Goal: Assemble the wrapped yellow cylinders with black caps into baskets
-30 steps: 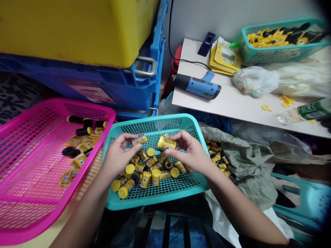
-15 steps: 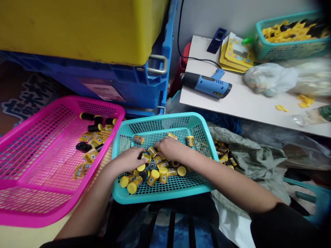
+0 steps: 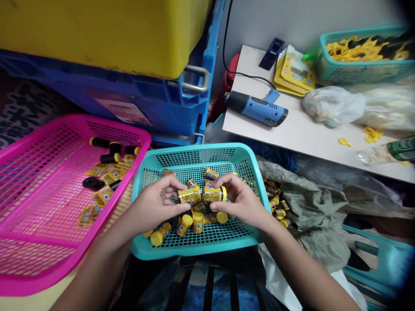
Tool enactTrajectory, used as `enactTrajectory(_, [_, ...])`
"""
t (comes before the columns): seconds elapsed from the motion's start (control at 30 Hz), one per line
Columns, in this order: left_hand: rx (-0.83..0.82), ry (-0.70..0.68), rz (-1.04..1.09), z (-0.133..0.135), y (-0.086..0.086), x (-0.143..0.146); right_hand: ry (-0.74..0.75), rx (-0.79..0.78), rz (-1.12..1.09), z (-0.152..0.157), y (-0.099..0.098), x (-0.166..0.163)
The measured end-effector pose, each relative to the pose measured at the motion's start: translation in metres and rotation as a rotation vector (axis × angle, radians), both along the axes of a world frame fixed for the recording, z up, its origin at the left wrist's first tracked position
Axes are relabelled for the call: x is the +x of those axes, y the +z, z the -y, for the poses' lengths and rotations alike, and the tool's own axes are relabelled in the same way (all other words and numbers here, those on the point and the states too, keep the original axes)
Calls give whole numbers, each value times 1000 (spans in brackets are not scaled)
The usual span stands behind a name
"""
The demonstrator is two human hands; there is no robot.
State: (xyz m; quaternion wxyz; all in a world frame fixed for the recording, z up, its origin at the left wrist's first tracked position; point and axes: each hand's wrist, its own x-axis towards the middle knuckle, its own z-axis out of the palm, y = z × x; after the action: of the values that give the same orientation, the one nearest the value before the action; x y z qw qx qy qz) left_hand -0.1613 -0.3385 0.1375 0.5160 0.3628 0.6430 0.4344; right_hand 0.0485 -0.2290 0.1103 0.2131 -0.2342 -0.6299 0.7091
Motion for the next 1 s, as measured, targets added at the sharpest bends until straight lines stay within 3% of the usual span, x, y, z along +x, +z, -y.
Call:
enactTrajectory(0.13, [-38, -28, -12, 2, 14, 10, -29, 27, -26, 4, -3, 5])
enactTrajectory(0.33, [-17, -100, -60, 5, 18, 15, -84, 132, -78, 10, 0, 13])
enactTrajectory(0.77, [-27, -114, -114, 6, 24, 22, -138, -44, -130, 22, 6, 23])
enactTrajectory(1.0, [-55, -117, -107, 5, 29, 26, -155, 31, -107, 21, 1, 29])
